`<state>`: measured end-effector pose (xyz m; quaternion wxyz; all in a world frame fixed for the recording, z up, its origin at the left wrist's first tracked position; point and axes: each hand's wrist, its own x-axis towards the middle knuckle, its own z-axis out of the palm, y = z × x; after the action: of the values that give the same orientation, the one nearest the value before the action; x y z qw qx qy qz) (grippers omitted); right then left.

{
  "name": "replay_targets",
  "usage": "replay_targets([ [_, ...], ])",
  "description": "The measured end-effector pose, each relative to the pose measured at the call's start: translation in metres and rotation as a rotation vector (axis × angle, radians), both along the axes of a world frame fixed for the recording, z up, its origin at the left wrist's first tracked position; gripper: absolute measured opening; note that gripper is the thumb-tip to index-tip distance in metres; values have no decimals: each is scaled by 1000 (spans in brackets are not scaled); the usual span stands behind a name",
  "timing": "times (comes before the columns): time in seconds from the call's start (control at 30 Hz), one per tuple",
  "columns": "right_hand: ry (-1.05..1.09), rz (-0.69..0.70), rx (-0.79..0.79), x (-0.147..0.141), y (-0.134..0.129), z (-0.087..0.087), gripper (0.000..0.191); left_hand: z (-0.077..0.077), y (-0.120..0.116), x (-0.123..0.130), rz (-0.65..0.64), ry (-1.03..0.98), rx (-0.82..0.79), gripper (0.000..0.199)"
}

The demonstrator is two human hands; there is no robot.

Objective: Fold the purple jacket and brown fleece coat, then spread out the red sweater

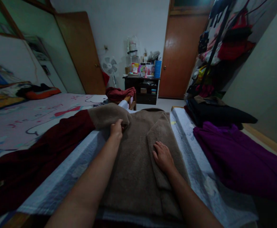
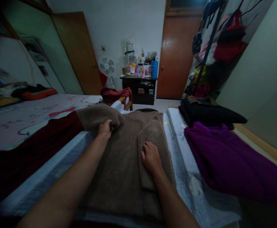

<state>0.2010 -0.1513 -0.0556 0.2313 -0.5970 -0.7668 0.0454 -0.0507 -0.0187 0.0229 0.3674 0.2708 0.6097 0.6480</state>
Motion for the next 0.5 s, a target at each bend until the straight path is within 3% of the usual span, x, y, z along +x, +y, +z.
replay_targets([
  [0.2, 135, 18, 8, 2, 3, -3, 42, -38, -43, 44, -313, 479, 11, 15],
  [0.3, 482, -40, 1, 10, 8, -8, 51, -54, -58, 54, -475, 625, 26, 5],
  [0.4, 832, -189, 25, 23, 14, -11, 56, -66, -71, 57, -652, 817, 47, 25],
  [0.5, 1015, -252, 43, 34, 18, -14, 58, -67, -85, 52, -811, 1124, 61, 39],
])
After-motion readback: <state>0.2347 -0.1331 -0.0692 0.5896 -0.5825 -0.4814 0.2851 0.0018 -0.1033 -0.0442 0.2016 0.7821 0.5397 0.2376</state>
